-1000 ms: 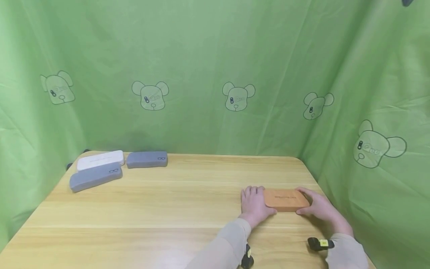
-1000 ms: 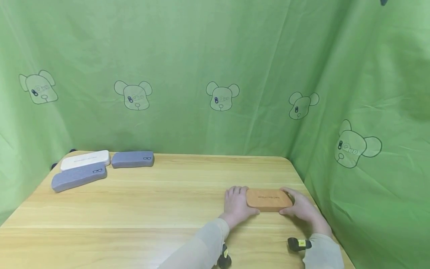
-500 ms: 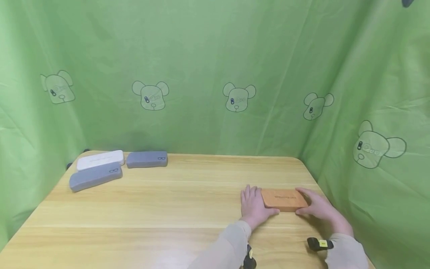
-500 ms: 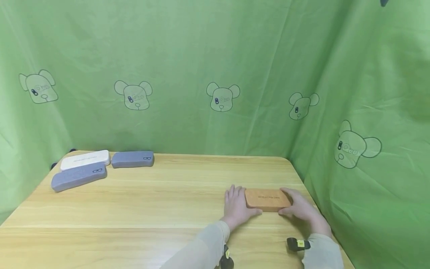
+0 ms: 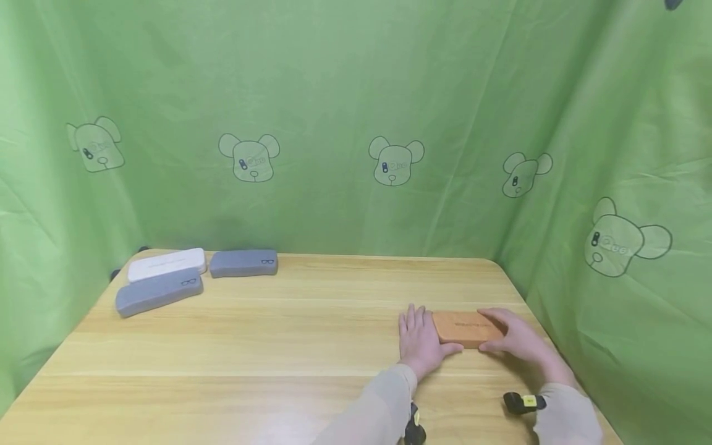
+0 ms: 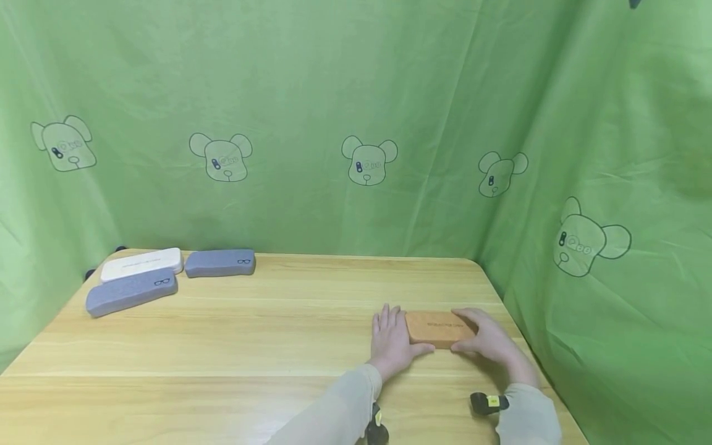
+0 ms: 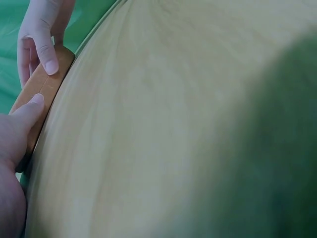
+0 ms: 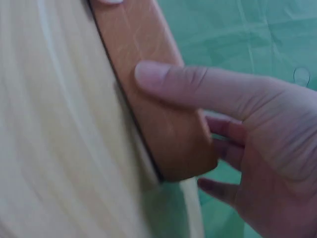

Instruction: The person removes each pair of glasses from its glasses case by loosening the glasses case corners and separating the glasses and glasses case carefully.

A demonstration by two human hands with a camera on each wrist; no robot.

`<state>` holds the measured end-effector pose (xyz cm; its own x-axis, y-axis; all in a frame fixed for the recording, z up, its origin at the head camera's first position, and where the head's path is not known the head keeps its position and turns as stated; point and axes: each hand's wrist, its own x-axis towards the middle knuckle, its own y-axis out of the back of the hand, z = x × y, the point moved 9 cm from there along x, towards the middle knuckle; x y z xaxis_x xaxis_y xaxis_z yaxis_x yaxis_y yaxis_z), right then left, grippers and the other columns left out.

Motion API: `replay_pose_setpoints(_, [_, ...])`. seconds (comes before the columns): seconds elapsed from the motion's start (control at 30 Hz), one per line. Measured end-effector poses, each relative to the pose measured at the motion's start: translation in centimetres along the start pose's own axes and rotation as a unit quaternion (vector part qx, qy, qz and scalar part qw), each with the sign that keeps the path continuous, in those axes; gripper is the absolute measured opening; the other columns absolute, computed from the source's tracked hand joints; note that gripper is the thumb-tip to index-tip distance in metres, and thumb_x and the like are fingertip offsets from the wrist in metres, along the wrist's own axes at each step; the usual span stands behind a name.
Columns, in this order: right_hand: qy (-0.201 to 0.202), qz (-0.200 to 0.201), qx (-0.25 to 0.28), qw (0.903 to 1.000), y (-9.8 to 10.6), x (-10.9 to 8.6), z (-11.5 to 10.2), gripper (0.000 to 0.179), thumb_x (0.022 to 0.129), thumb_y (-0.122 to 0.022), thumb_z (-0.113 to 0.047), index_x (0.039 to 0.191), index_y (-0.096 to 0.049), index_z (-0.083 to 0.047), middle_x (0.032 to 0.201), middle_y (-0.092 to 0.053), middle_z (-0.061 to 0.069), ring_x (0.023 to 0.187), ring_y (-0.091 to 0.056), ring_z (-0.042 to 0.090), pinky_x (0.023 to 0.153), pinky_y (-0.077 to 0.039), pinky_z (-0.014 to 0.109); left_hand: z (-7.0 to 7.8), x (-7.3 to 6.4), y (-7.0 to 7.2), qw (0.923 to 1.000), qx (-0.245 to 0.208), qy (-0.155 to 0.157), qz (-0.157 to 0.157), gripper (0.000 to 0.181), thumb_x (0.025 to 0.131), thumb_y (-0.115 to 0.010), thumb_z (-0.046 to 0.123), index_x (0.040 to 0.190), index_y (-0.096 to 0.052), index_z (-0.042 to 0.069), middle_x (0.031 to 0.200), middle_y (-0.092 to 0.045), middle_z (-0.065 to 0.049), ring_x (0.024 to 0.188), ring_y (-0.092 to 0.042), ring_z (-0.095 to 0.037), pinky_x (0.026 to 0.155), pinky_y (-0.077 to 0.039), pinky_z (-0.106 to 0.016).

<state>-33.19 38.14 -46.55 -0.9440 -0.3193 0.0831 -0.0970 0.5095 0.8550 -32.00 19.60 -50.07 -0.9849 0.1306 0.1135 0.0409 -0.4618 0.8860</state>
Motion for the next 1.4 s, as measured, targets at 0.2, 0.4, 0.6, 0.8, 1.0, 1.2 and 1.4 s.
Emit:
replay_pose_setpoints(0.2, [-0.024,0.004,0.031,0.9992,0.0,-0.1,1.5,0.089,0.068,-0.086,-0.036,0.142,-0.047,-0.004,0.145,-0.041,0.033,0.130,-0.037,0.055,0.102,-0.026,0.075,0.0,0.1,0.0,1.0000,0.004,0.002,0.007,0.097,0.070,-0.062,0.078,0.141,-0.043,0.015,0.154,-0.039,0.000,0.151,-0.023,-0.022,0.125,-0.018,-0.042])
replay_pose_setpoints(0.4, [-0.051,0.003,0.061,0.9968,0.0,-0.2,2.6,0.087,0.069,-0.086,-0.036,0.143,-0.047,-0.009,0.150,-0.036,0.030,0.134,-0.032,0.055,0.102,-0.023,0.076,0.1,0.1,-0.1,0.9999,0.010,0.003,0.011,0.097,0.069,-0.064,0.077,0.140,-0.045,0.014,0.153,-0.041,-0.001,0.150,-0.024,-0.023,0.124,-0.019,-0.043])
replay_pose_setpoints(0.6, [-0.068,0.004,0.089,0.9937,-0.2,-0.3,3.8,0.082,0.072,-0.084,-0.036,0.142,-0.050,-0.013,0.151,-0.038,0.026,0.137,-0.031,0.053,0.105,-0.022,0.074,0.2,0.0,-0.1,0.9999,-0.001,0.004,0.013,0.096,0.069,-0.066,0.075,0.140,-0.045,0.013,0.153,-0.041,-0.001,0.150,-0.024,-0.023,0.124,-0.019,-0.043])
replay_pose_setpoints(0.8, [-0.072,0.016,0.096,0.9927,0.1,0.1,4.6,0.073,0.077,-0.081,-0.034,0.140,-0.053,-0.010,0.149,-0.042,0.026,0.137,-0.033,0.052,0.106,-0.024,0.072,0.2,0.1,0.0,0.9999,-0.001,0.009,0.013,0.098,0.067,-0.068,0.075,0.139,-0.046,0.013,0.153,-0.042,-0.001,0.150,-0.024,-0.023,0.124,-0.020,-0.042])
replay_pose_setpoints(1.0, [-0.079,0.028,0.115,0.9898,0.3,0.4,4.9,0.064,0.081,-0.078,-0.032,0.136,-0.056,-0.008,0.146,-0.046,0.025,0.135,-0.036,0.049,0.107,-0.028,0.068,0.0,0.3,-0.1,0.9998,0.009,0.018,0.008,0.099,0.065,-0.068,0.077,0.139,-0.047,0.014,0.153,-0.042,0.001,0.150,-0.025,-0.022,0.124,-0.021,-0.042])
replay_pose_setpoints(1.2, [-0.118,0.028,0.146,0.9818,0.2,0.3,5.2,0.060,0.088,-0.069,-0.042,0.138,-0.055,-0.011,0.148,-0.044,0.025,0.137,-0.036,0.048,0.106,-0.026,0.070,0.0,0.2,0.2,0.9996,0.007,0.025,0.006,0.099,0.065,-0.070,0.076,0.140,-0.047,0.015,0.152,-0.043,0.002,0.150,-0.025,-0.022,0.124,-0.021,-0.041])
replay_pose_setpoints(1.4, [-0.116,0.062,0.126,0.9832,0.7,0.4,4.7,0.056,0.092,-0.064,-0.044,0.134,-0.057,-0.008,0.143,-0.049,0.026,0.133,-0.040,0.047,0.104,-0.029,0.069,0.0,0.4,-0.1,0.9996,0.006,0.027,0.008,0.104,0.064,-0.070,0.077,0.143,-0.044,0.014,0.153,-0.042,0.002,0.150,-0.025,-0.022,0.124,-0.020,-0.041])
